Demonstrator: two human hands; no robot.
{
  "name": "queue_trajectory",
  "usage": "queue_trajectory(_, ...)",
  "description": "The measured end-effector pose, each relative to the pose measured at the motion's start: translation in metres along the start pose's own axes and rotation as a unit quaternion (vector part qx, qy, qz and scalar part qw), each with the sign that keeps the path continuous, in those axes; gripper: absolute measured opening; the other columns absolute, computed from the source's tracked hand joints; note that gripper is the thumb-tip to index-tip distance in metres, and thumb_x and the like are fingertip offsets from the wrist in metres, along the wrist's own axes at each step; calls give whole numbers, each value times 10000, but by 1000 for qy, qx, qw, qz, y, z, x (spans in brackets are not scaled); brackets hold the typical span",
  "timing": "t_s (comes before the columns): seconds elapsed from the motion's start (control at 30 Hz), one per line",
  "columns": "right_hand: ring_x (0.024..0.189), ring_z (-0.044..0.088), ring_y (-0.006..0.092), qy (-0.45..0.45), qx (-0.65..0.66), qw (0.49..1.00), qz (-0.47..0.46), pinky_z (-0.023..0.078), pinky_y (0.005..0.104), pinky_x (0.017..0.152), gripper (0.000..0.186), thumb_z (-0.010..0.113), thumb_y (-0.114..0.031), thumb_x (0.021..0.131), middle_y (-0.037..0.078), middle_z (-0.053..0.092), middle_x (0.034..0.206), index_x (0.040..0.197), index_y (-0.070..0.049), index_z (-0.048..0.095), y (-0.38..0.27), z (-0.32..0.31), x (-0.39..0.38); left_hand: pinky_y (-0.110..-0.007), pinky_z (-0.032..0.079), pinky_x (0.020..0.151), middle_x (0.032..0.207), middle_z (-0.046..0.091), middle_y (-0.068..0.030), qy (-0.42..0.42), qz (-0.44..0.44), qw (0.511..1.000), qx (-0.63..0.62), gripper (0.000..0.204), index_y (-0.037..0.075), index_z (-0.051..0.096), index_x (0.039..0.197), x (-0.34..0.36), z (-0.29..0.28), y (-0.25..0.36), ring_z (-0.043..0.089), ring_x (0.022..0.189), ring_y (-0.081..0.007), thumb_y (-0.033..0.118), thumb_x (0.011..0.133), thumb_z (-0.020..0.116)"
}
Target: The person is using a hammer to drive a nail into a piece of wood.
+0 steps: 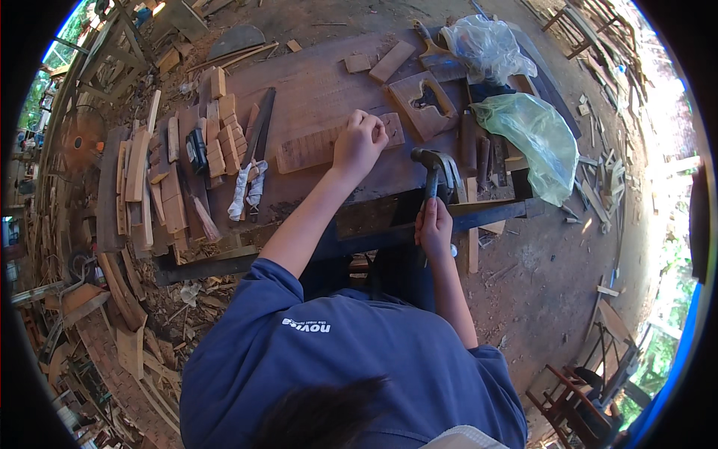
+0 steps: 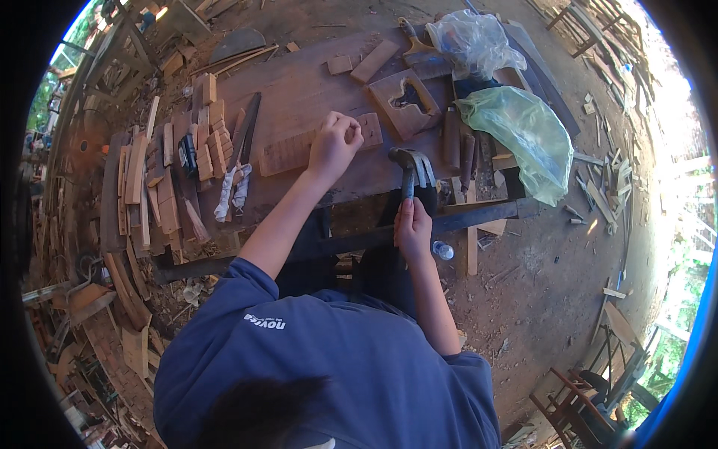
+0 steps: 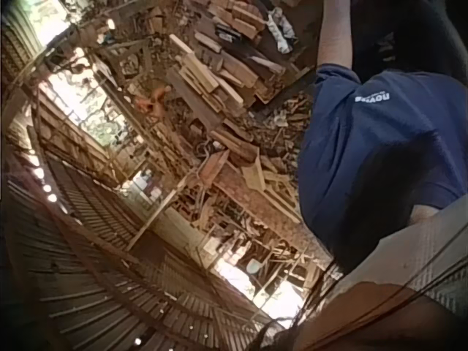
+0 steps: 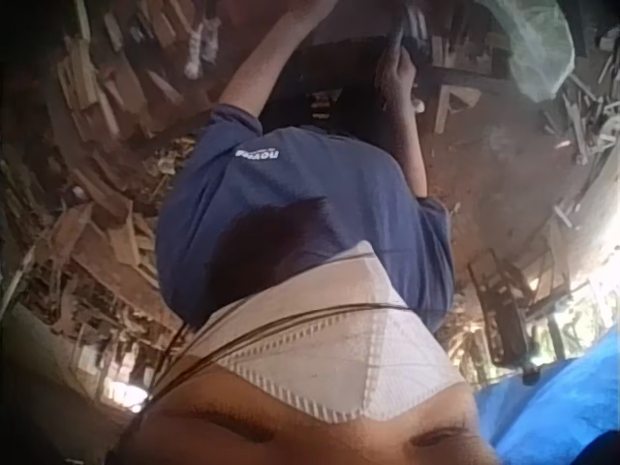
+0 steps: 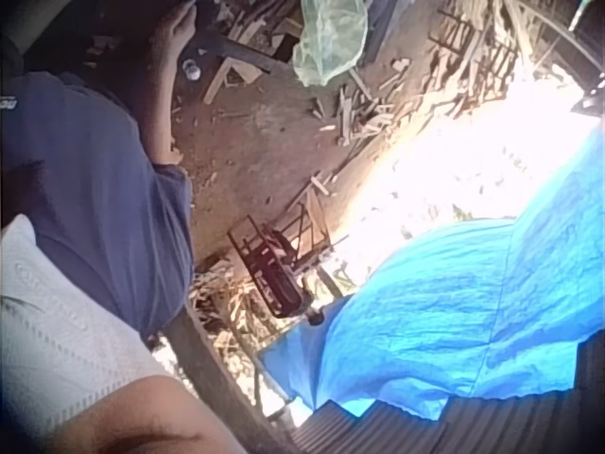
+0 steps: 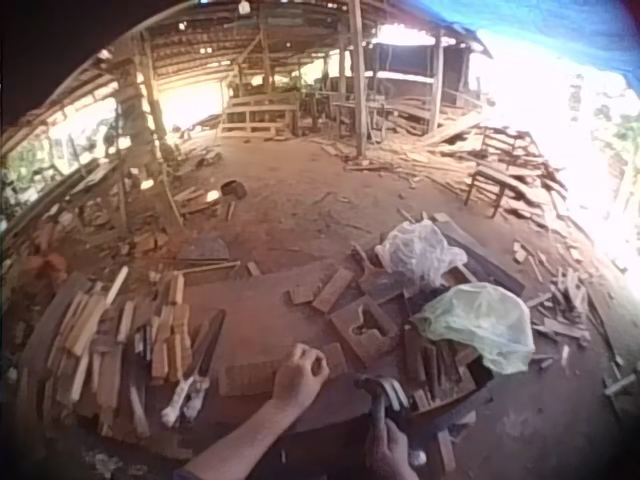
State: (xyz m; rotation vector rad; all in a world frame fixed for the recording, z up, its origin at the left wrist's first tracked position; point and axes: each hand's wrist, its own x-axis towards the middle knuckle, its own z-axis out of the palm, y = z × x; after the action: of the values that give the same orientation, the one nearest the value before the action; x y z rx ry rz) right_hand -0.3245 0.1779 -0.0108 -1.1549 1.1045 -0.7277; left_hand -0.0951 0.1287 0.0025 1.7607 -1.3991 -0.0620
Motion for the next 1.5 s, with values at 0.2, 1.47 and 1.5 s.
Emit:
queue_trajectory(0.2, 399, 414, 71, 0, -8, 1000, -5, 351, 235, 360, 359, 393, -352, 1058, -16, 448, 572, 839, -79, 475, -2, 1, 0, -400, 525, 692, 915, 616, -52, 29, 29, 999, 14, 88, 96, 664, 845, -8, 5, 0, 649, 789, -279, 130, 784, 718)
queue_trajectory(1.47, 497, 414, 54, -16, -194, 978, -77, 341, 255, 453, 386, 430, -334, 1056, -22, 433, 574, 813, -40, 490, -116, 48, 20, -265, 484, 778, 953, 574, -50, 61, -157, 931, -324, 34, 33, 541, 1002, -11, -18, -41, 578, 829, -128, 60, 993, 522)
queue_trajectory(1.5, 520, 430, 57, -23, -178, 982, -64, 346, 246, 474, 381, 416, -326, 1061, -17, 457, 596, 815, -43, 482, -118, 48, 19, -258, 481, 794, 969, 563, -37, 79, -192, 895, -395, 58, 34, 532, 1020, -11, -19, -41, 564, 818, -114, 75, 1016, 490)
